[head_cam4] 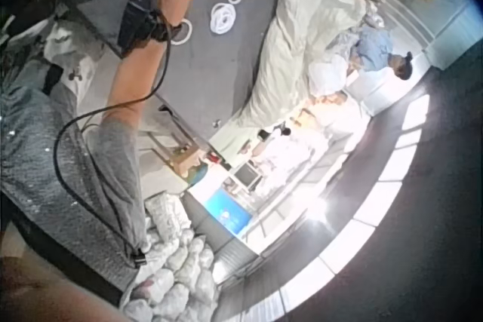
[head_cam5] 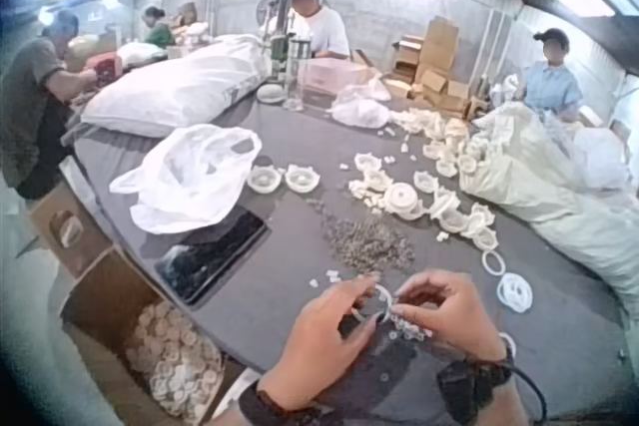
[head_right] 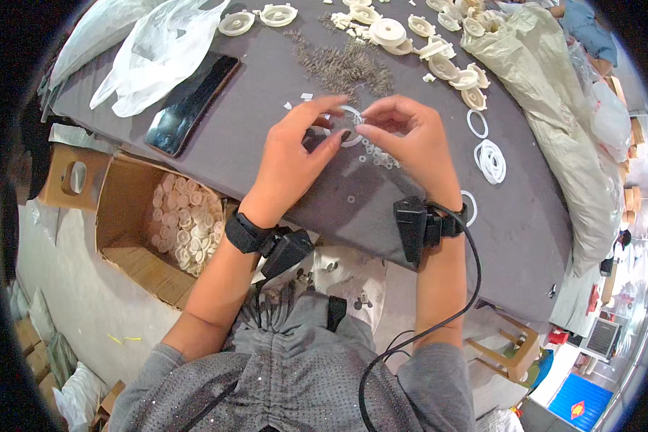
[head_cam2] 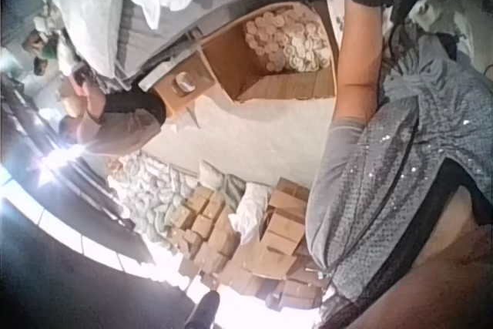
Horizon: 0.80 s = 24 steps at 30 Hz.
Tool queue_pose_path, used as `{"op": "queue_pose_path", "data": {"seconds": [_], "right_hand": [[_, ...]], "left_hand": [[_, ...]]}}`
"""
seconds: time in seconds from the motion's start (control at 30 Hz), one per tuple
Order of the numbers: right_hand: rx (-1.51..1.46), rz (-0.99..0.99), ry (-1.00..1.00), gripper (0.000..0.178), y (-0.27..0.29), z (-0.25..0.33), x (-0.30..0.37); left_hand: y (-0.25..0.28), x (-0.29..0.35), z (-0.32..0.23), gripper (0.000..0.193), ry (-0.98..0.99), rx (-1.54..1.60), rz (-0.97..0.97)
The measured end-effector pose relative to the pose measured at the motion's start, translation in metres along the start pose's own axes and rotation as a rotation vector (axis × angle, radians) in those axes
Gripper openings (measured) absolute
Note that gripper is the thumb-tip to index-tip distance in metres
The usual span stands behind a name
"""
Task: The person assembles a plastic component by hand by inserting a small metal pin and a spring into a white plastic housing. They then place a white plastic cap over the assembly, press it down, and drop the completed unit into a cardboard box.
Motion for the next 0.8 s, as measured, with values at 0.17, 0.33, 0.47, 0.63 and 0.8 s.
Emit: {"op": "queue_pose_path", "data": {"seconds": [0.17, 0.33, 0.47, 0.63, 0.8], "right_hand": [[-0.075, 0.083, -0.019, 0.017, -0.004, 0.004, 0.002], [-0.059, 0.098, 0.066, 0.017, -0.002, 0.008, 0.002], [-0.053, 0.096, 0.067, 0.016, -0.002, 0.009, 0.003], [-0.110, 0.099, 0.081, 0.015, -0.004, 0.007, 0.003], [-0.133, 0.101, 0.097, 0.015, -0.004, 0.009, 0.004]], "left_hand": [[0.002, 0.002, 0.004, 0.019, 0.112, 0.104, 0.023], [0.001, 0.003, 0.008, 0.012, 0.254, 0.371, 0.017], [0.001, 0.004, 0.013, 0.012, 0.286, 0.257, 0.050], [0.003, 0.003, 0.006, 0.030, 0.279, 0.176, 0.025], [0.000, 0.006, 0.018, 0.034, 0.275, 0.234, 0.037]]}}
Point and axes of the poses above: each hand's wrist, its own x-axis away from the middle knuckle, its own y-axis out of the back of the hand, z = x × y, the point moved 4 cm from there along -x, towards the middle knuckle, and after that the axes turned 3 degrees about y, right-handed, at the moved point
